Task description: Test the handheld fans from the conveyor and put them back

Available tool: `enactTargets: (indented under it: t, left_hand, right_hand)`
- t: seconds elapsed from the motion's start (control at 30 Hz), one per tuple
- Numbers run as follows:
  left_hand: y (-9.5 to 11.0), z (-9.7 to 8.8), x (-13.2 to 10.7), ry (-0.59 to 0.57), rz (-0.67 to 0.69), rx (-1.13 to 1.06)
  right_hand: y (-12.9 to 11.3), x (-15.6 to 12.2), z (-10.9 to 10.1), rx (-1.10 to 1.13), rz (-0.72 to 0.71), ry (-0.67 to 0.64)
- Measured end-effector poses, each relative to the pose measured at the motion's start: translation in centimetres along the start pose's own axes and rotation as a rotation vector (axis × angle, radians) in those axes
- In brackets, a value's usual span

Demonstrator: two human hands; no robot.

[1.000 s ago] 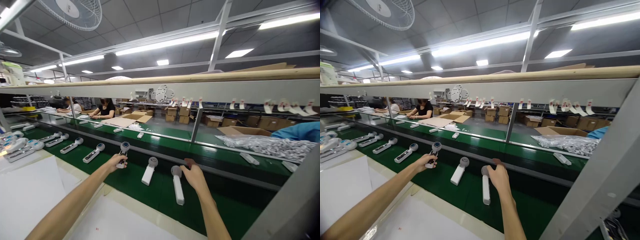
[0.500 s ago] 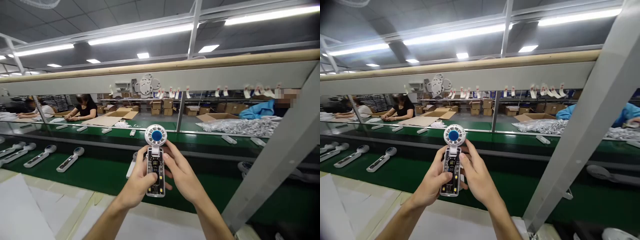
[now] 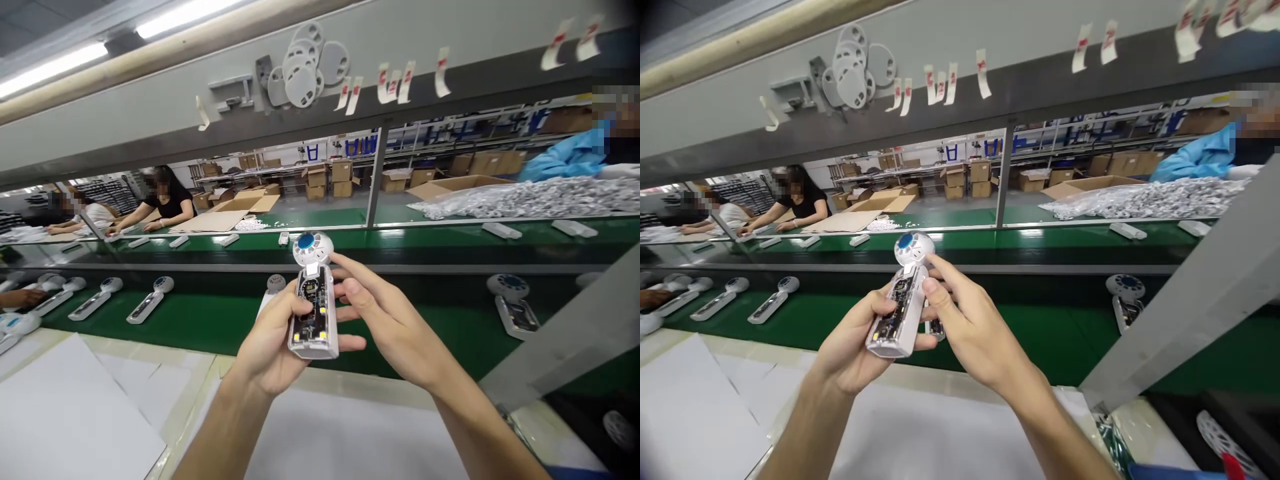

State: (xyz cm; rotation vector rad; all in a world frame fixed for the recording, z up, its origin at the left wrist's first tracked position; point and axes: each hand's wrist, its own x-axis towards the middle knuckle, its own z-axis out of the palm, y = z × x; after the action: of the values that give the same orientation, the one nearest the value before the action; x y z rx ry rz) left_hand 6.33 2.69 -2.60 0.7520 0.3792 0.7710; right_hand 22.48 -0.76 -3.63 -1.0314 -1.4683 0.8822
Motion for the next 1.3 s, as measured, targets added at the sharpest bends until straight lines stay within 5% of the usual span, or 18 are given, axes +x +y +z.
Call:
enactTargets:
  t: [0.23,0.5,0.67,1.3]
  left_hand:
    - [0.4,-0.1,0.7,0.139,-0.154,-0.246]
    - [-0.5,0.2,0.0,-0.066,0.139,0.113]
    - [-1.0,0.5,-0.2,-0.007,0.236,0.304]
    - [-1.1,-0.3,-0.2,-0.100,0.385,0.340]
  right_hand:
    - [0.4,0.3,0.0,-0.144,-0.004,0.012]
    - [0.0,-0.2,-0.1,-0.109,-0.086,0.037]
    - [-0.1,-0.2,-0.1,-0.073,-0.117,0.070]
    - [0.4,0.3,-0.1,-0.113,-0.138,0.161]
